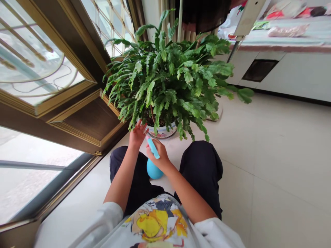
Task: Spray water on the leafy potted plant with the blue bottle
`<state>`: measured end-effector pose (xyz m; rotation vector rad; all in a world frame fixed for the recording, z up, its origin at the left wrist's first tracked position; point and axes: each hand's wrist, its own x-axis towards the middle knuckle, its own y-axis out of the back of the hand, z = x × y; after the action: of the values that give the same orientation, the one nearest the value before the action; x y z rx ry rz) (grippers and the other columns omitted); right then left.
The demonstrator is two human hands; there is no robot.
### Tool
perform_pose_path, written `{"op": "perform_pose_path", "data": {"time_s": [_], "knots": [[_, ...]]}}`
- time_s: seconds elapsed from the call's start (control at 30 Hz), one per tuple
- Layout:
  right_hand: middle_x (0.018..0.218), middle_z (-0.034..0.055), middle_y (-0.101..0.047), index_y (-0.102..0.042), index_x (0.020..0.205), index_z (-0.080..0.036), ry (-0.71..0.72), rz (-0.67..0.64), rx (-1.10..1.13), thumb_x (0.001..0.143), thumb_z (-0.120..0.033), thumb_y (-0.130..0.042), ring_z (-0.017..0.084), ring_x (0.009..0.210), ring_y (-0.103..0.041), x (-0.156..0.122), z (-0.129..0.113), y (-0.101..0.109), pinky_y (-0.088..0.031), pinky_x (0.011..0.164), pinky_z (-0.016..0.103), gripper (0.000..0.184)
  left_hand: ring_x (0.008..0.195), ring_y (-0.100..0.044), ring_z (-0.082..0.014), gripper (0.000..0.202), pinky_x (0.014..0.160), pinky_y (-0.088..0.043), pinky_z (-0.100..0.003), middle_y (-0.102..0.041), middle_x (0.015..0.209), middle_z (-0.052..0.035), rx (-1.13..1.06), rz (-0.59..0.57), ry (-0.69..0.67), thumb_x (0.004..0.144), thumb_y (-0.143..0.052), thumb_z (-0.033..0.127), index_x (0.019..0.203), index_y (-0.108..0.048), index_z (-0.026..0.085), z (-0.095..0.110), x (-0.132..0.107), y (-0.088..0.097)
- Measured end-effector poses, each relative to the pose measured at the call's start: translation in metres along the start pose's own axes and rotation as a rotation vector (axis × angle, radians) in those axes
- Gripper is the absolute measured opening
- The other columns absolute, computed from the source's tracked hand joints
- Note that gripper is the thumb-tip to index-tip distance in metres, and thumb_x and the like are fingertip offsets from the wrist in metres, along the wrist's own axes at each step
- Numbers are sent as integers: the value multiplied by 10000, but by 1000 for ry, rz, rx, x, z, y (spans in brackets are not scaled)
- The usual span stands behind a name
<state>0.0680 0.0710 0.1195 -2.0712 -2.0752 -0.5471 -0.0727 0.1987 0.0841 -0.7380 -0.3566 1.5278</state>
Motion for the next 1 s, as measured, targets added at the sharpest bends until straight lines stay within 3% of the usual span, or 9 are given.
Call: {"op": "perform_pose_path", "data": {"time_s": [0.17,0.27,0.37,0.47,0.57,0.7,0.83,1.0], "knots": [[840,29,-644,-625,873,-234,-76,159,-15,873,-336,-583,207,817,-635,-11,3,31,-527,721,323,110,1382,-518,-223,447,1126,-402,-425,-590,1456,-66,16,-35,41,992,-367,321,1408,-532,306,-21,-33,-10],[805,31,-655,-646,824,-234,-98,208,-58,851,-359,-614,208,781,-641,-19,-1,58,-511,629,300,132,1392,-499,-244,493,1183,-325,-443,-574,1467,-60,184,-63,-74,977,-457,421,1459,-475,321,-41,-62,-10],[795,36,-679,-655,780,-231,-189,299,-46,850,-381,-614,191,691,-632,-29,-9,80,-436,488,261,171,1440,-421,-285,614,1228,-226,-459,-581,1446,-74,368,-170,-187,872,-650,511,1438,-511,316,-65,-99,-7],[890,55,-714,-671,820,-227,-204,378,-69,869,-406,-607,186,679,-640,-39,-16,94,-427,476,257,196,1420,-429,-281,603,1226,-228,-433,-610,1383,-81,404,-286,-28,833,-706,495,1393,-573,314,-92,-134,-3],[860,50,-711,-670,839,-229,-178,407,-126,874,-396,-602,202,712,-655,-46,-19,102,-451,512,270,184,1398,-443,-301,576,1202,-272,-422,-609,1383,-101,355,-353,134,829,-715,469,1362,-612,275,-117,-153,-2],[823,37,-711,-662,798,-228,-169,450,-141,866,-380,-602,199,732,-660,-51,-21,107,-492,594,288,177,1338,-481,-328,531,1143,-355,-443,-602,1398,-91,343,-400,245,876,-621,562,1302,-648,246,-137,-155,-1],[864,53,-729,-681,788,-224,-175,531,-151,845,-390,-609,230,844,-688,-53,-26,111,-513,653,308,190,1297,-521,-323,598,1071,-425,-429,-589,1425,-79,367,-415,315,861,-605,654,1324,-632,276,-140,-152,-6],[839,64,-734,-691,789,-230,-113,621,-210,837,-380,-598,281,1017,-696,-55,-30,123,-553,768,357,183,1355,-513,-362,813,1065,-439,-465,-545,1491,-134,130,-500,537,805,-633,737,1437,-548,233,-148,-153,-15]]}}
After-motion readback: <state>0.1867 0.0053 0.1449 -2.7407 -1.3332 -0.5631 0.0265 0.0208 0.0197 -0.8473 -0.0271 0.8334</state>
